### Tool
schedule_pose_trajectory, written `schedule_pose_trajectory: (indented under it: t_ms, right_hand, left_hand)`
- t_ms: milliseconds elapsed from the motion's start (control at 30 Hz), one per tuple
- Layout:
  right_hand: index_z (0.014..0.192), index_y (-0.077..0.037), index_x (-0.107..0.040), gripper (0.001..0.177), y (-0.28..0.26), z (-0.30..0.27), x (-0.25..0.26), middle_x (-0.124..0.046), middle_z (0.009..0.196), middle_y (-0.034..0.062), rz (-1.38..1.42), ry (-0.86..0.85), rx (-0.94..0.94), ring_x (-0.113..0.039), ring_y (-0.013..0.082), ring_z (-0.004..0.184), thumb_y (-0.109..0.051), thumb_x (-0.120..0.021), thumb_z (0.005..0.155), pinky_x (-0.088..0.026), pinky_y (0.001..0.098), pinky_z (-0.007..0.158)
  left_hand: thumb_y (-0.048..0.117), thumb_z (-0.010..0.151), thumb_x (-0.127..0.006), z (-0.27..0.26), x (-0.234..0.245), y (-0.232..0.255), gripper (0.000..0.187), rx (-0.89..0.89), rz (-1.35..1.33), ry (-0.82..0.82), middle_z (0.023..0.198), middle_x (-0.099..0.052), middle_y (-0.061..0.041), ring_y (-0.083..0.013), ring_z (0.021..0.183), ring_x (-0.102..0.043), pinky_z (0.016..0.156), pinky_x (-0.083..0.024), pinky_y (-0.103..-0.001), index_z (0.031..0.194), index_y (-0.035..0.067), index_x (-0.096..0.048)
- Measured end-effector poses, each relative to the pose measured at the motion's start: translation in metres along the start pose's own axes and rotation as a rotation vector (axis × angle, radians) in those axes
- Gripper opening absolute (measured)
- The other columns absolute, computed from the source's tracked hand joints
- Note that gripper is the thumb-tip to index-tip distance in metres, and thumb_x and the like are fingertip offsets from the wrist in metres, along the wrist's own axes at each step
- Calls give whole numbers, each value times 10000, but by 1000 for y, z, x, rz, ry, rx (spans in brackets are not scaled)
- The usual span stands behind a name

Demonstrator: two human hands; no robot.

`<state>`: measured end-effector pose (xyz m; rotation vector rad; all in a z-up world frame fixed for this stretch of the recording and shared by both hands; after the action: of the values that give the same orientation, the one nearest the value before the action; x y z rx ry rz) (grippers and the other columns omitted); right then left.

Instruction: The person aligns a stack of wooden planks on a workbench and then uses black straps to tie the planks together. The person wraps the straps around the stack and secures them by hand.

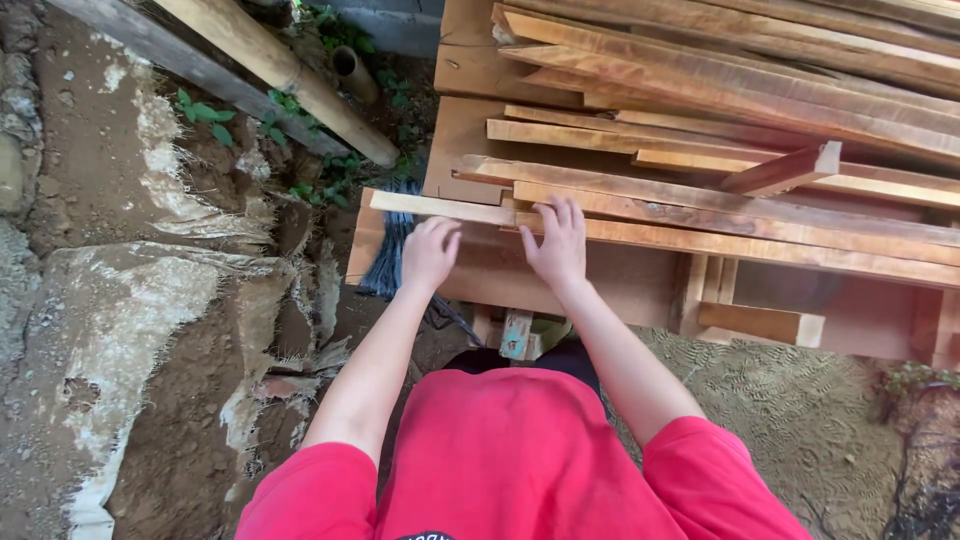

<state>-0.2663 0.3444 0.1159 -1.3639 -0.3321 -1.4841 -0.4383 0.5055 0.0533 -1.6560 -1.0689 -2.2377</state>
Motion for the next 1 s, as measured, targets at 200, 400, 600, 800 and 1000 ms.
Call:
schedule_pose_trajectory:
  t_ms: [200, 400, 600, 800, 1000]
  right_hand:
    - [1046, -228, -723, 179, -93, -38, -71, -689, 958, -17, 274, -254, 78, -688, 232, 959, -300, -744, 883, -575, 359, 786]
    - [1157, -242, -726, 297, -64, -63, -243, -775, 972, -2, 575, -534, -393, -761, 196, 900, -300, -766, 868, -622, 338, 766]
    - [1093, -169, -766, 386, -59, -64, -303, -792, 994, 38, 392, -820, -573, -730, 263, 1063, -412, -788, 793, -599, 433, 908]
    - [958, -275, -802, 237, -30, -78, -319, -791, 927, 7, 359, -804, -661, -736, 248, 1032, -438, -748, 795, -599, 413, 892]
    - [1270, -193, -700, 610, -47, -84, -328, -799, 1005, -30, 476, -931, -660, -710, 175, 1117, -451, -833, 734, -574, 382, 998]
  left_hand:
    - [229, 954, -662, -76, -17, -102, 149, 437, -256, 47, 988, -683, -21, -268, 886, -721, 757, -606, -401, 1099, 224, -695]
    - [113, 927, -672, -79, -22, -111, 260, 378, -332, 49, 1035, -681, -65, -311, 989, -706, 833, -606, -395, 1178, 167, -715]
    - [53, 964, -505, -78, -30, -107, 335, 396, -339, -67, 1115, -614, -83, -343, 1077, -660, 926, -573, -445, 1211, 176, -696]
    - [100, 968, -527, -84, -47, -120, 313, 356, -313, -94, 1146, -601, -57, -311, 1119, -659, 951, -563, -414, 1225, 175, -689]
    - [99, 963, -531, -88, -52, -122, 327, 386, -309, -194, 1235, -602, -62, -340, 1166, -645, 993, -557, -440, 1208, 195, -725]
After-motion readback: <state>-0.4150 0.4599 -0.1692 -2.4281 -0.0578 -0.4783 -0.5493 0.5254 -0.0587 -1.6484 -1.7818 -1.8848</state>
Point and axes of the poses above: each hand's wrist, its own z-axis towards the middle knuckle, its own x-axis out of the back of the hand, y = z × x, the point moved 9 cm from there along z, towards the middle knuckle
